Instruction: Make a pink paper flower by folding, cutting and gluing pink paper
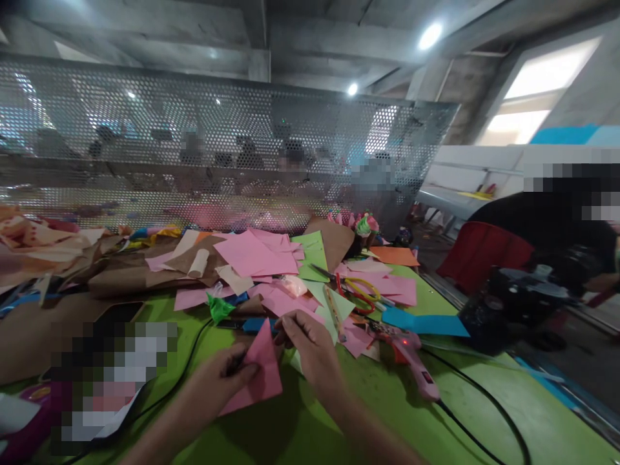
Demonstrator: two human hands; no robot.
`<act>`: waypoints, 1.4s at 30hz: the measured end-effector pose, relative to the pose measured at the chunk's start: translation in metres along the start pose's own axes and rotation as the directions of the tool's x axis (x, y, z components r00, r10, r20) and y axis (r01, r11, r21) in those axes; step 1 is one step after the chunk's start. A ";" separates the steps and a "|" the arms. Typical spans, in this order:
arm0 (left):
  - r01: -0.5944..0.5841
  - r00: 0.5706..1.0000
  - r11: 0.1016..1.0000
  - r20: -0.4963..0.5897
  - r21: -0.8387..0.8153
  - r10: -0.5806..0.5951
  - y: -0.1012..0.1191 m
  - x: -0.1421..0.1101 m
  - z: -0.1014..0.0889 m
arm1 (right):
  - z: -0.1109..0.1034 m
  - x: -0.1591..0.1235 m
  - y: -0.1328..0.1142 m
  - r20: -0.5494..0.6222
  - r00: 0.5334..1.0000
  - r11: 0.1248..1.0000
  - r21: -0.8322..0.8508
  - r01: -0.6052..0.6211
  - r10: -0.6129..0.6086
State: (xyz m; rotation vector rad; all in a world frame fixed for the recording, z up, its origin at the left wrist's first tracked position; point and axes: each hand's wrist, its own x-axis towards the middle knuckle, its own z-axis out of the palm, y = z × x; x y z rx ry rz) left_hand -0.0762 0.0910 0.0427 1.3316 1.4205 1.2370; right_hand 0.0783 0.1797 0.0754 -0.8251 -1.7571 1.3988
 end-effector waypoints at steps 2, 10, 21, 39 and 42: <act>0.013 0.999 0.994 -0.042 -0.111 -0.018 -0.003 0.003 -0.001 | 0.001 0.000 0.000 0.065 0.997 0.999 -0.007 -0.032 0.032; 0.114 0.973 0.925 -0.147 -0.363 -0.177 0.000 0.003 -0.002 | 0.004 -0.001 0.005 0.110 0.991 0.994 -0.090 -0.062 0.072; 0.091 0.972 0.874 -0.149 -0.478 -0.182 0.012 0.002 -0.006 | 0.000 0.002 0.006 0.152 0.981 0.985 0.107 -0.134 0.117; 0.291 0.941 0.700 0.062 -0.652 -0.334 0.013 -0.003 -0.002 | -0.002 -0.002 0.005 0.104 0.969 0.953 -0.184 0.241 -0.225; 0.293 0.941 0.688 0.073 -0.664 -0.331 0.015 -0.003 -0.002 | -0.002 -0.002 0.006 0.103 0.951 0.921 -0.238 0.308 -0.291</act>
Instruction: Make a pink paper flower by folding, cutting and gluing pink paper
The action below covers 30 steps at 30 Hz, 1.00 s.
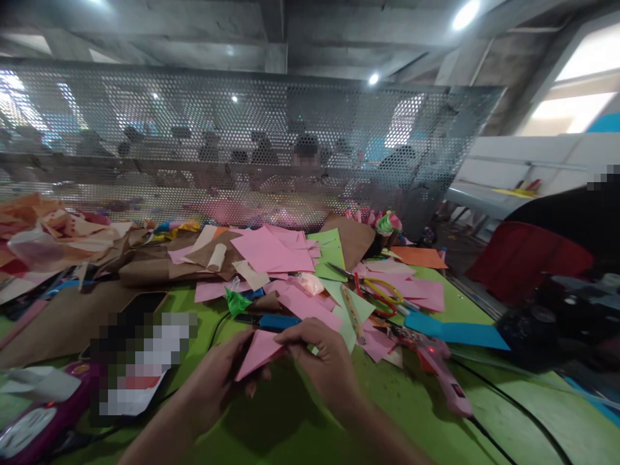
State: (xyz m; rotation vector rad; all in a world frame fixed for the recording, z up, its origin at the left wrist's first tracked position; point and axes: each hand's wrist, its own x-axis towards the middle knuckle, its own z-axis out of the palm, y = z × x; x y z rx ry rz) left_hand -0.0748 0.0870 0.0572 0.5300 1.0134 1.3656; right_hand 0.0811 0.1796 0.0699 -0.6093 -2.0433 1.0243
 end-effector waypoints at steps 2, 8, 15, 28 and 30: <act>-0.016 0.999 1.000 0.030 0.003 0.016 0.000 -0.002 0.001 | -0.001 -0.001 0.000 -0.005 0.999 0.997 -0.060 0.040 -0.041; -0.017 0.999 0.998 0.045 0.068 0.014 -0.001 -0.004 0.000 | -0.002 -0.003 -0.003 0.042 0.990 0.971 -0.196 0.137 -0.131; -0.031 0.998 0.999 0.049 0.028 0.029 -0.004 -0.001 -0.002 | -0.001 0.001 -0.008 -0.015 0.974 0.967 0.122 -0.223 0.227; -0.055 0.996 0.998 -0.061 0.042 0.058 -0.006 0.002 -0.002 | -0.008 0.006 -0.004 0.123 0.927 0.853 0.364 -0.374 0.354; -0.066 0.996 0.994 -0.051 0.093 0.071 -0.008 0.002 -0.003 | -0.008 0.006 -0.002 0.154 0.919 0.871 0.295 -0.393 0.362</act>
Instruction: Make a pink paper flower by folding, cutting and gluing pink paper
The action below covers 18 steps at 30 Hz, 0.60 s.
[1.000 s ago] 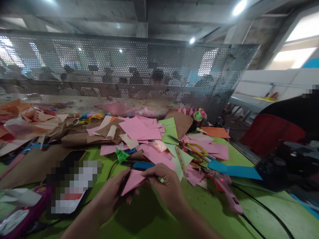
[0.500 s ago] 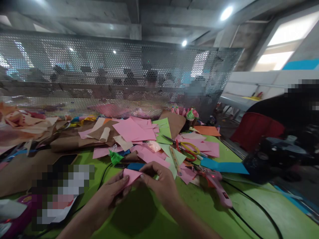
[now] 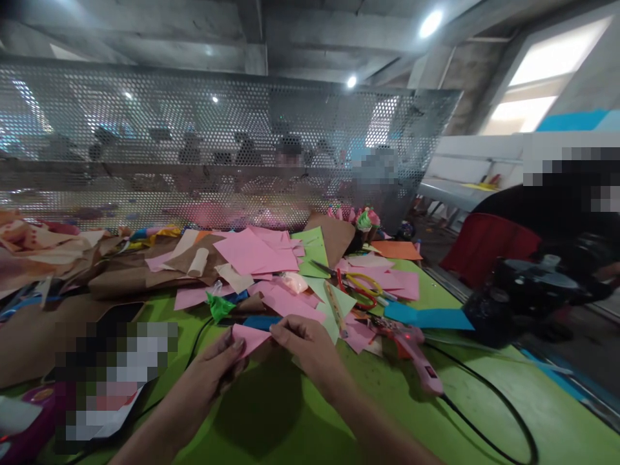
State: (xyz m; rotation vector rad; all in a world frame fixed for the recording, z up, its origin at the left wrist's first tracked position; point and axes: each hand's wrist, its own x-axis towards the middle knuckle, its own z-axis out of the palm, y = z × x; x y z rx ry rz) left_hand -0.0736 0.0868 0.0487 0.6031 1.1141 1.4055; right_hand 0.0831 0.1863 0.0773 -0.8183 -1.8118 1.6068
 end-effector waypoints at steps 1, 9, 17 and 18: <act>-0.007 1.000 1.000 0.004 0.025 0.007 -0.001 0.000 0.000 | 0.000 0.000 0.001 0.003 1.000 0.999 -0.035 -0.001 0.001; -0.013 0.999 0.999 0.052 0.042 0.011 0.000 -0.002 0.001 | 0.000 0.001 0.006 -0.043 0.998 0.971 -0.236 0.038 -0.050; -0.049 0.999 0.985 -0.013 0.163 0.052 0.001 -0.002 0.003 | 0.002 -0.002 -0.002 0.018 1.000 0.967 -0.252 0.028 -0.024; -0.062 0.998 0.982 -0.006 0.178 0.064 0.000 -0.001 0.003 | 0.003 -0.002 -0.002 0.024 1.000 0.964 -0.265 0.021 -0.015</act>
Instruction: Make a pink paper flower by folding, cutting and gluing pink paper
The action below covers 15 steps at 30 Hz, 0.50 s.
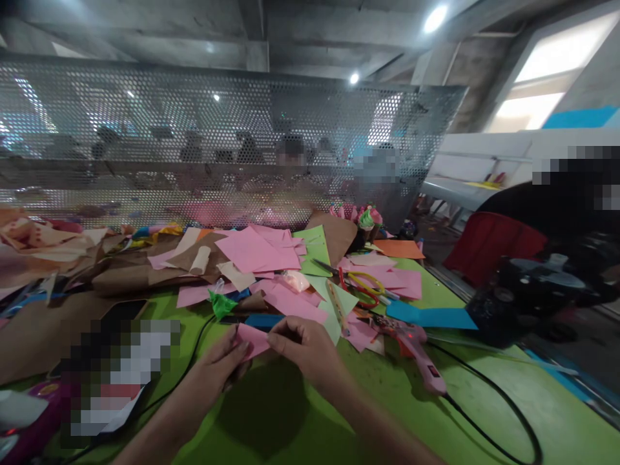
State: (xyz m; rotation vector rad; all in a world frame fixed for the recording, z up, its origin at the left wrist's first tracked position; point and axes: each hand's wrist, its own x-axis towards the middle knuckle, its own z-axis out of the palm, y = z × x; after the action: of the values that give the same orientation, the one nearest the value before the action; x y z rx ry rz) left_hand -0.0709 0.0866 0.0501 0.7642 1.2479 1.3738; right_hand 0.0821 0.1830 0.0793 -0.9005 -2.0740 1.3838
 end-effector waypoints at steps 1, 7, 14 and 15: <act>-0.015 1.000 1.000 0.007 0.015 0.015 -0.001 0.001 0.000 | 0.000 0.000 0.000 0.000 1.000 1.000 -0.014 -0.005 0.005; -0.097 0.995 0.975 0.040 0.201 0.091 0.001 0.005 -0.006 | 0.001 0.001 0.005 -0.093 0.995 0.998 0.057 0.026 -0.021; -0.266 0.963 0.912 0.039 0.313 0.267 0.000 0.005 -0.011 | -0.001 0.001 0.001 -0.036 0.998 0.999 -0.016 0.049 -0.050; -0.277 0.960 0.899 0.058 0.340 0.274 0.000 0.004 -0.010 | -0.001 0.001 0.000 -0.019 0.998 0.998 -0.028 0.053 -0.054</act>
State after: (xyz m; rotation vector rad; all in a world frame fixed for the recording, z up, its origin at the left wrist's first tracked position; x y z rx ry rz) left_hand -0.0815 0.0877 0.0470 1.2303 1.4348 1.3870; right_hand 0.0822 0.1845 0.0801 -0.8606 -2.0914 1.3164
